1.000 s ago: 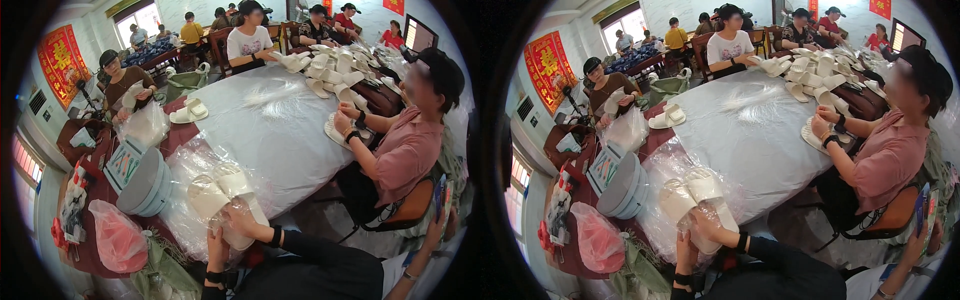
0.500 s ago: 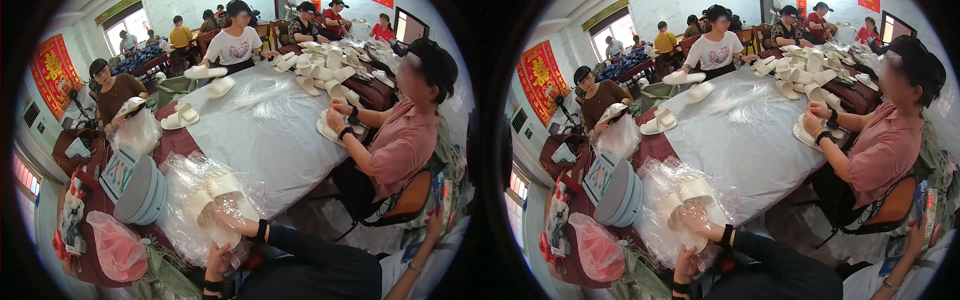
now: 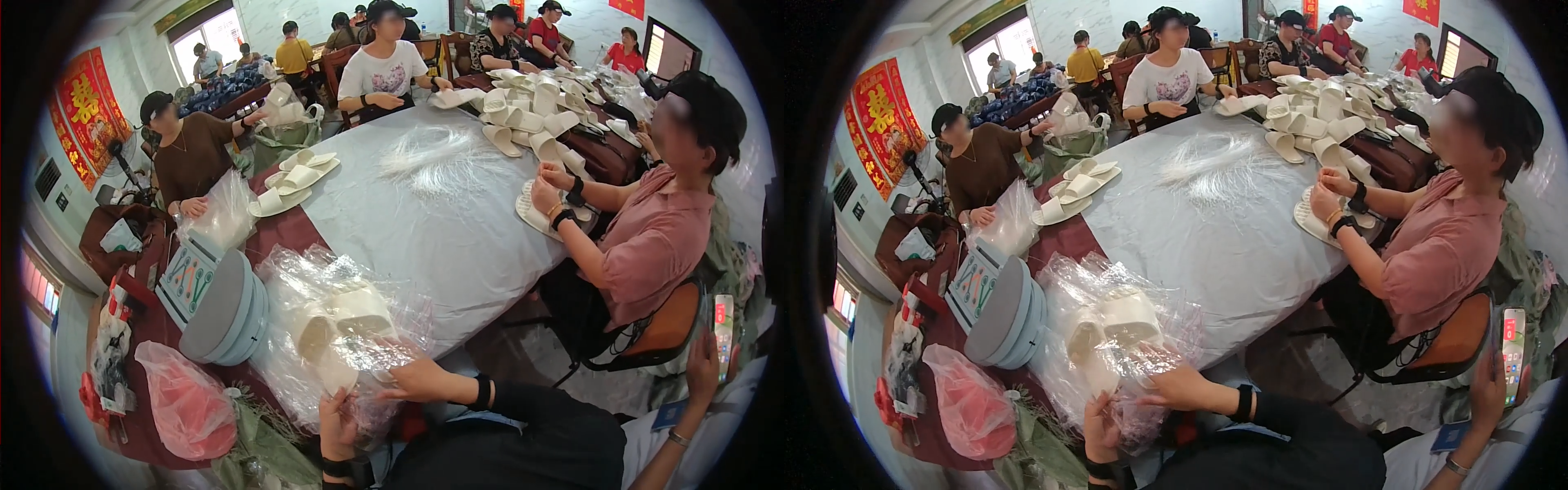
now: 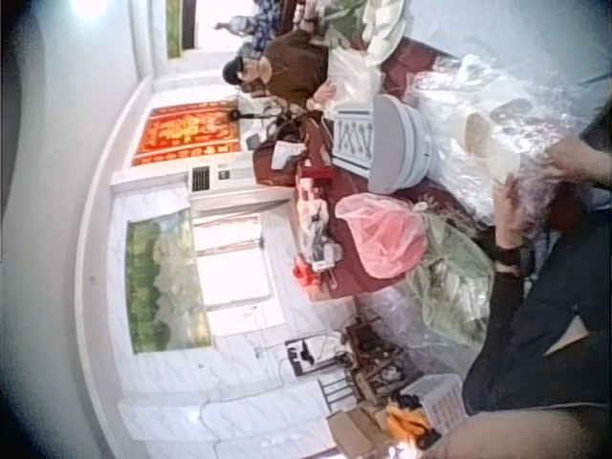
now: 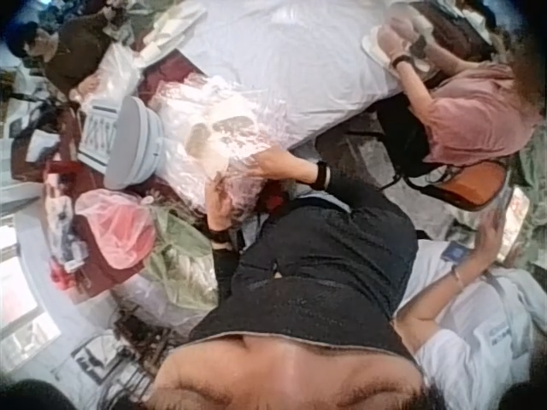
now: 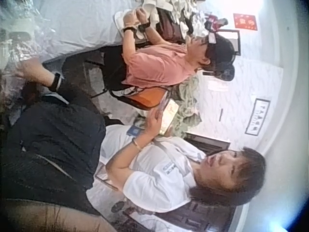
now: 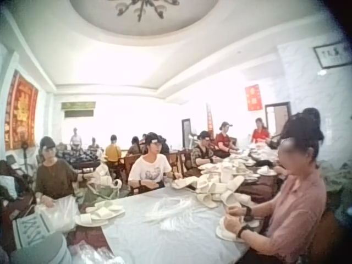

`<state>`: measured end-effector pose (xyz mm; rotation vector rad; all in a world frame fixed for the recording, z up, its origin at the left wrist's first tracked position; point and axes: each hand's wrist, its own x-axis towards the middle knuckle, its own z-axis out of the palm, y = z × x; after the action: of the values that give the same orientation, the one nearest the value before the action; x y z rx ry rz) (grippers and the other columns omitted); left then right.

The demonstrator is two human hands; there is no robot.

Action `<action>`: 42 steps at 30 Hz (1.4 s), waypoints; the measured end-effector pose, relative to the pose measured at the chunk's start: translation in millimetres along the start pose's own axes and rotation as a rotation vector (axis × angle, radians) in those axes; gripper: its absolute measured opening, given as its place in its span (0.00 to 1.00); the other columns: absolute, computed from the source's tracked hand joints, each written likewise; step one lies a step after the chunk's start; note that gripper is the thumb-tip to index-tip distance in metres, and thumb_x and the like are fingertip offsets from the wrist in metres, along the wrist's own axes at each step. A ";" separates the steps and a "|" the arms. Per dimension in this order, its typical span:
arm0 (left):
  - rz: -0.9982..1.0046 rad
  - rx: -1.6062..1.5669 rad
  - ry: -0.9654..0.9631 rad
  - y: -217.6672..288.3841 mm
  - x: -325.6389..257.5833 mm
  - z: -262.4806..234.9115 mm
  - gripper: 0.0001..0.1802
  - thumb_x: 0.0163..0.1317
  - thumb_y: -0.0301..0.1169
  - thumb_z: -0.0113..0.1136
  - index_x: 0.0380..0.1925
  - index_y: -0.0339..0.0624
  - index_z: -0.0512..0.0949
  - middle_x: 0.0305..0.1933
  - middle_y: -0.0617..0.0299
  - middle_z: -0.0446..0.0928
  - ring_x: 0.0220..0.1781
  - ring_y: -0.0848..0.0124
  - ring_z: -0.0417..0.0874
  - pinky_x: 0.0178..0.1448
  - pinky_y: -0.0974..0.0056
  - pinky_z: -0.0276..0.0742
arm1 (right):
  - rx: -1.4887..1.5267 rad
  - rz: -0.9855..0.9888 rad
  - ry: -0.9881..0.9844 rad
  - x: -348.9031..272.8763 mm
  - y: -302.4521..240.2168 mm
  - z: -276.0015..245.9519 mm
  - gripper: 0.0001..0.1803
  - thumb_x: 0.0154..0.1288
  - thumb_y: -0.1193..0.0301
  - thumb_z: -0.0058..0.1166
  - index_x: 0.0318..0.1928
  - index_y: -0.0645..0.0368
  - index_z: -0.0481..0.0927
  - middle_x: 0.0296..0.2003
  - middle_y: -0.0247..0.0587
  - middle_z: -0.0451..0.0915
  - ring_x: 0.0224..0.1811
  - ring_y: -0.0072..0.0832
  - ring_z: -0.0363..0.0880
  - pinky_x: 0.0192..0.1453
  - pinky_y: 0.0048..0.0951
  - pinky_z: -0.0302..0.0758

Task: Sorting and packing white slippers into plastic bags.

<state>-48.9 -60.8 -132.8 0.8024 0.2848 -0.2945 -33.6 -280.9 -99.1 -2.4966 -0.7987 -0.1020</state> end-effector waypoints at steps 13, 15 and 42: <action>0.104 0.097 0.022 38.0 -15.5 20.1 0.17 0.60 0.23 0.53 0.49 0.34 0.67 0.34 0.59 0.75 0.27 0.75 0.74 0.31 0.72 0.73 | -0.226 -0.445 0.458 -9.2 20.3 -37.7 0.17 0.53 0.68 0.56 0.43 0.61 0.76 0.42 0.41 0.78 0.41 0.36 0.78 0.54 0.37 0.72; 0.096 0.084 0.007 41.8 -26.5 43.4 0.16 0.59 0.21 0.54 0.48 0.36 0.68 0.34 0.60 0.76 0.27 0.74 0.75 0.30 0.71 0.71 | -0.273 -0.371 0.722 -5.7 10.2 -48.2 0.14 0.50 0.69 0.59 0.40 0.57 0.78 0.40 0.41 0.78 0.43 0.37 0.77 0.54 0.38 0.71; -0.207 0.341 -0.057 4.7 -21.0 62.8 0.10 0.59 0.22 0.51 0.41 0.32 0.74 0.27 0.65 0.76 0.22 0.79 0.74 0.24 0.74 0.69 | 0.116 -0.642 0.274 0.2 -6.9 -16.1 0.19 0.52 0.68 0.56 0.45 0.57 0.71 0.30 0.40 0.70 0.33 0.37 0.73 0.37 0.35 0.71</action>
<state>-58.0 -100.9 -80.7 1.1008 0.2673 -0.5699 -36.0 -284.0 -82.1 -1.9734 -1.4001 -0.5844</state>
